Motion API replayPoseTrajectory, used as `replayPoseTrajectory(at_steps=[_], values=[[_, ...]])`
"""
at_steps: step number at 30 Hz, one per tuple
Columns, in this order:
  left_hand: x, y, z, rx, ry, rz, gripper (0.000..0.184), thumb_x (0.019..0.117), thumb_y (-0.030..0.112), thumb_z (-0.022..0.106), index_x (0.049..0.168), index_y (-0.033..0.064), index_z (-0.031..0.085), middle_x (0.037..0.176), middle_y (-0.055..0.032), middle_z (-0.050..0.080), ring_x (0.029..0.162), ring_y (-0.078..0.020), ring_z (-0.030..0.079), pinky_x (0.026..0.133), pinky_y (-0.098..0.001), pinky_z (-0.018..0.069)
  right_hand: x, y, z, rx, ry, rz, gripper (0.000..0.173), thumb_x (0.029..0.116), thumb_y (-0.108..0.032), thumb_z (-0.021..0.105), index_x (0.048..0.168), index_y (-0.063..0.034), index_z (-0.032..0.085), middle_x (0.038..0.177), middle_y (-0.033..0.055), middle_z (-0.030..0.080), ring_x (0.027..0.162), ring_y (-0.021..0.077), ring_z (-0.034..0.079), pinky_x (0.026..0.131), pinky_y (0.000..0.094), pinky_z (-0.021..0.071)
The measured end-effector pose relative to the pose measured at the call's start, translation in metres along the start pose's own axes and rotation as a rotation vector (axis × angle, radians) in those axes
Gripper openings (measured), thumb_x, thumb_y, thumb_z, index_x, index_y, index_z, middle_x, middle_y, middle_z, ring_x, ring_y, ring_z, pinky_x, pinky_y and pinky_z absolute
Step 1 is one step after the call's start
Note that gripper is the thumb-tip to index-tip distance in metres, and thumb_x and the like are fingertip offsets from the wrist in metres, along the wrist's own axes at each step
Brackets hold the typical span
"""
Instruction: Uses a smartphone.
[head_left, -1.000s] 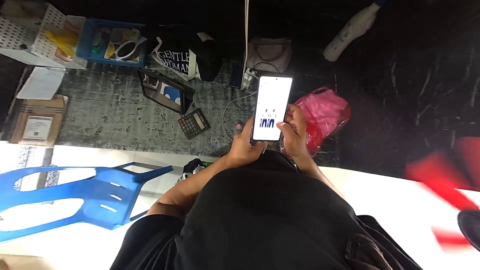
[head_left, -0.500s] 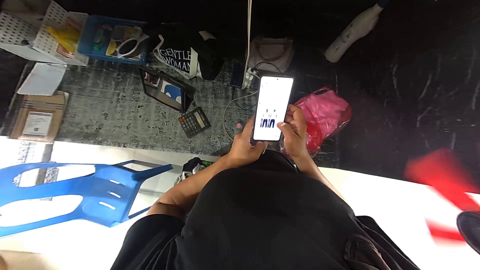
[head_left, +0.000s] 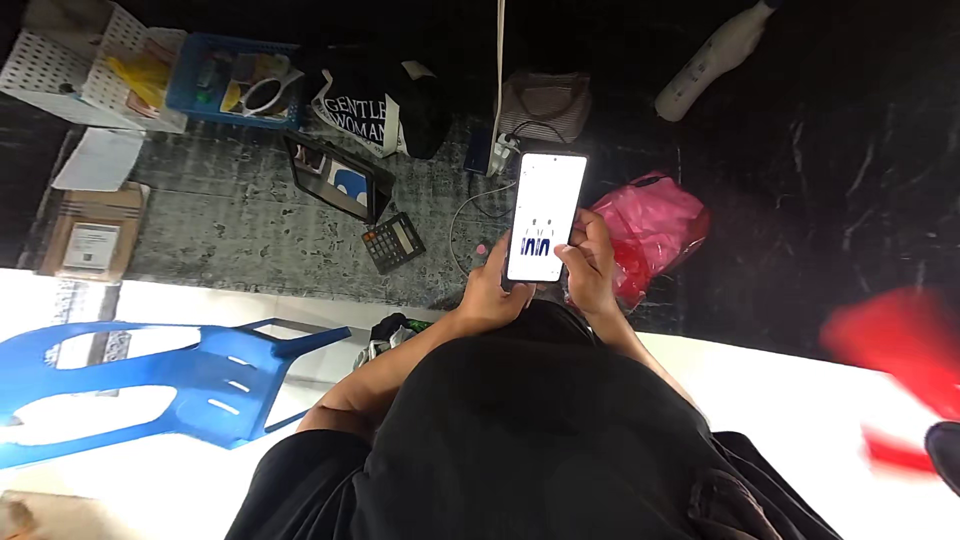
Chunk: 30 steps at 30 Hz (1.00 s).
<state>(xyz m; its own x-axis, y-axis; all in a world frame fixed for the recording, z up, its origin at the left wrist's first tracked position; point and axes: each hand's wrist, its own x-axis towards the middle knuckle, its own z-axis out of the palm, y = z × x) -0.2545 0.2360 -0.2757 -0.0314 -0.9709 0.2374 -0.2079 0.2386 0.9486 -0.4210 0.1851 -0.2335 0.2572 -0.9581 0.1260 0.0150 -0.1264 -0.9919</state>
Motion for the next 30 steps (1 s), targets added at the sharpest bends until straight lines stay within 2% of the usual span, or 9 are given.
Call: replayPoseTrajectory(at_steps=[8,13,16,20,25,30], values=[[-0.0028,-0.0002,-0.0017,-0.015,0.0,-0.017,0.077,0.0824,0.004,0.065,0.151,-0.0104,0.034,0.091,-0.0103,0.075,0.074,-0.0123,0.073,0.069,-0.033,0.0627,0.0013,0.0011,0.0048,0.023,0.019,-0.019,0.046,0.0914,0.004,0.039,0.137,-0.0017,0.039,0.108,0.0005,0.071,0.092,0.0043,0.071,0.081,0.0263,0.061],[-0.0019,0.0001,-0.0033,-0.007,0.001,0.004,0.076,0.0829,0.004,0.065,0.15,-0.0111,0.034,0.093,-0.0108,0.076,0.077,-0.0125,0.074,0.07,-0.0331,0.0628,0.0018,0.0014,0.0055,0.025,0.019,-0.025,0.046,0.0912,0.005,0.039,0.137,-0.0022,0.04,0.107,0.0014,0.07,0.091,0.0048,0.071,0.08,0.0262,0.0607],[-0.0009,0.0,-0.0039,-0.025,-0.005,0.008,0.076,0.0834,0.003,0.064,0.15,-0.0114,0.033,0.089,-0.0097,0.076,0.073,-0.0118,0.073,0.068,-0.032,0.0628,0.002,-0.001,0.0045,0.013,0.001,-0.006,0.05,0.0902,0.003,0.04,0.14,-0.0053,0.039,0.108,0.0012,0.07,0.091,0.0051,0.07,0.078,0.0256,0.0604],[0.0004,0.0008,-0.0045,-0.033,-0.008,0.0,0.076,0.0836,0.003,0.064,0.151,-0.0107,0.032,0.09,-0.0094,0.076,0.074,-0.0114,0.074,0.069,-0.0318,0.0629,0.0042,-0.0007,0.006,0.022,0.02,-0.024,0.046,0.0914,0.005,0.039,0.137,-0.0009,0.039,0.107,0.0015,0.07,0.093,0.0047,0.071,0.081,0.0264,0.0606],[0.0019,0.0014,-0.0048,-0.039,-0.005,-0.018,0.076,0.0835,0.003,0.065,0.151,-0.009,0.033,0.09,-0.0093,0.075,0.074,-0.0125,0.073,0.068,-0.0335,0.0631,0.0045,-0.0016,0.0057,0.015,0.011,-0.006,0.05,0.091,0.005,0.039,0.14,-0.0039,0.039,0.108,0.0014,0.07,0.09,0.0047,0.071,0.078,0.0253,0.0607],[0.0036,-0.0016,-0.0048,-0.041,-0.016,-0.025,0.078,0.0827,0.003,0.064,0.152,-0.0082,0.031,0.089,-0.0088,0.075,0.073,-0.0127,0.073,0.067,-0.0334,0.0631,0.0065,-0.0007,0.0045,0.015,0.007,-0.005,0.047,0.0921,0.004,0.039,0.139,-0.0029,0.039,0.108,0.0004,0.07,0.092,0.0036,0.07,0.079,0.0252,0.0607]])
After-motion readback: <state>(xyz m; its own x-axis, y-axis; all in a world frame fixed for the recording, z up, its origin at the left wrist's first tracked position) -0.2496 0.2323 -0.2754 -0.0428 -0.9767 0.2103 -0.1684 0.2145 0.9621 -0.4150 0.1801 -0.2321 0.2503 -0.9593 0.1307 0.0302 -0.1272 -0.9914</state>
